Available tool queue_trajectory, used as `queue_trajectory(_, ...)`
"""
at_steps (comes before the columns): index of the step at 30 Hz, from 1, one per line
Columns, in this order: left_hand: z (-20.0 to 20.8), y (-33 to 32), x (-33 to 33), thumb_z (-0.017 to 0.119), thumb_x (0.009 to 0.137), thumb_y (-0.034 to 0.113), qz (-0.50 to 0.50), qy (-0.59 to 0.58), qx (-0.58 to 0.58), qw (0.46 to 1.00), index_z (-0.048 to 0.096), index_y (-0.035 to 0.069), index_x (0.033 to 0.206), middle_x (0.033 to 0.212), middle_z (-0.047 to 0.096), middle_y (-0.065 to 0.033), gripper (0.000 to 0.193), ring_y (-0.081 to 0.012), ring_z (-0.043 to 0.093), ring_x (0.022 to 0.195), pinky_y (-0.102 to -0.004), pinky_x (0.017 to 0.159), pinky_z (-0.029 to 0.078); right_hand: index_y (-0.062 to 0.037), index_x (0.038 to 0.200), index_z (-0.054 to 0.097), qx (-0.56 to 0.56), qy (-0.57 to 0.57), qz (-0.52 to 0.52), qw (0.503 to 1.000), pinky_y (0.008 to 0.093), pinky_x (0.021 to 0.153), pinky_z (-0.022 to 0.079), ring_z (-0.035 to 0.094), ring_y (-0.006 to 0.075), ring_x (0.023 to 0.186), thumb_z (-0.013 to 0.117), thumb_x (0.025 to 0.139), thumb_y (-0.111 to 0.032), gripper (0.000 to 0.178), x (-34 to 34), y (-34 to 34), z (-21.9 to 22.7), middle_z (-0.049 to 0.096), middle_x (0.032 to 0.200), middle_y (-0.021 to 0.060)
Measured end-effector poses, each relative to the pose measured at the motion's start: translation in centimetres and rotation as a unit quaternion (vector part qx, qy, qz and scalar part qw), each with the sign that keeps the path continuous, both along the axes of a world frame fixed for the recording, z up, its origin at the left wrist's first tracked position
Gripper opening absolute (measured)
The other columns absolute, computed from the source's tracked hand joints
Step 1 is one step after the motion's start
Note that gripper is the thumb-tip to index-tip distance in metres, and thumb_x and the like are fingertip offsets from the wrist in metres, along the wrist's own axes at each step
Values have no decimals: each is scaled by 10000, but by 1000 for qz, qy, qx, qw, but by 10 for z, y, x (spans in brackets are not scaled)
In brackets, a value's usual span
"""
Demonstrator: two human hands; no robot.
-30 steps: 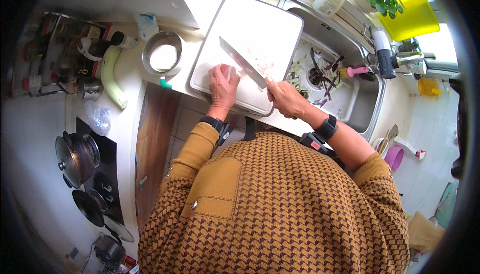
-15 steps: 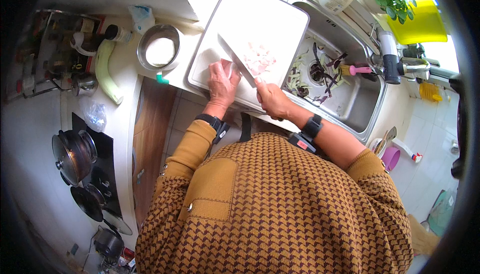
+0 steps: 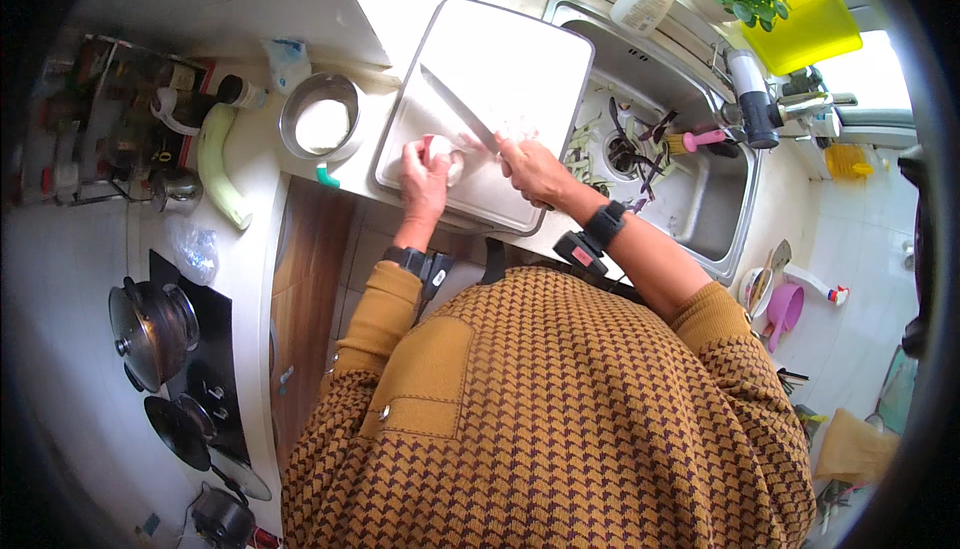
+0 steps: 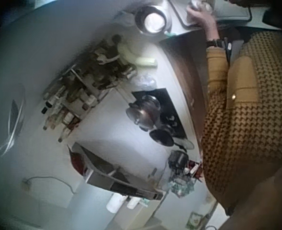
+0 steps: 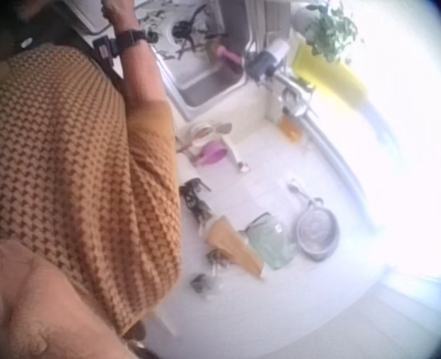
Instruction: The person slices raw meat on a cutting board using a knife, then places the sliced meat into a plastic bag and stores it in the refrigerator. They retrieve green onions from the refrigerator, return to the kitchen, and chop the green onions on the cutting board.
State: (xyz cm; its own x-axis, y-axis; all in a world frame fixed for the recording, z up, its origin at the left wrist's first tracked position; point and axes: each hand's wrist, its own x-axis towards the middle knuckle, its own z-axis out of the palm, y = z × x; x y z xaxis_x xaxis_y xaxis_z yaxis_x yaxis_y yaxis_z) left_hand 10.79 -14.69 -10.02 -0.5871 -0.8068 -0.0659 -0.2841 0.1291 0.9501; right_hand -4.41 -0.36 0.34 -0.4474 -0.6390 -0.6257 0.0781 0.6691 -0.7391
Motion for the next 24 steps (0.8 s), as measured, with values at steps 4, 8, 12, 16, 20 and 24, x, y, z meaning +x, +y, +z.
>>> queue_trajectory(4, -2, -8, 12, 622, 981, 316, 13, 157, 244, 957, 579, 5, 1193, 987, 645, -52, 378, -124, 604, 873, -285, 776, 515, -54, 736, 529, -66, 36, -19, 997, 287, 376, 315, 394, 120, 401, 372, 1047, -587, 636, -7, 32, 13, 414, 536, -13)
queue_trajectory(8, 14, -9, 25, 558, 995, 312, -2, 265, 319, 910, 659, 5, 1126, 950, 647, -31, 349, -99, 585, 783, -245, 668, 481, -16, 706, 534, -66, 120, 61, 989, 326, 524, 399, 453, 143, 532, 430, 1023, -598, 670, -6, 68, 22, 467, 573, 30)
queue_trajectory(12, 34, -15, 58, 535, 991, 298, -32, 311, 369, 876, 672, -7, 1114, 1034, 676, -57, 356, -134, 630, 962, -255, 816, 505, 54, 765, 588, -8, 148, 221, 964, 395, 578, 402, 431, 194, 608, 552, 981, -586, 676, -13, 111, 25, 457, 613, 122)
queue_trajectory(16, 41, -19, 93, 529, 982, 407, -28, 315, 452, 834, 618, 63, 1251, 1126, 667, -62, 445, -126, 641, 1004, -231, 546, 481, 51, 790, 599, 6, 166, 318, 934, 470, 646, 438, 543, 361, 635, 612, 947, -569, 640, -30, 125, 7, 528, 651, 228)
queue_trajectory(20, 40, -16, 110, 531, 961, 422, 26, 279, 457, 844, 651, 73, 1209, 1064, 663, -67, 445, -129, 620, 919, -231, 547, 471, 29, 893, 677, 20, 134, 291, 947, 438, 666, 466, 556, 317, 652, 656, 930, -512, 542, -54, 103, -5, 585, 724, 255)
queue_trajectory(24, 42, -19, 114, 520, 965, 416, 20, 294, 454, 841, 638, 64, 1245, 1092, 665, -72, 465, -144, 623, 926, -246, 565, 490, 12, 728, 581, 55, 93, 190, 976, 344, 551, 384, 441, 133, 592, 656, 946, -496, 558, -56, 76, 4, 467, 595, 16)
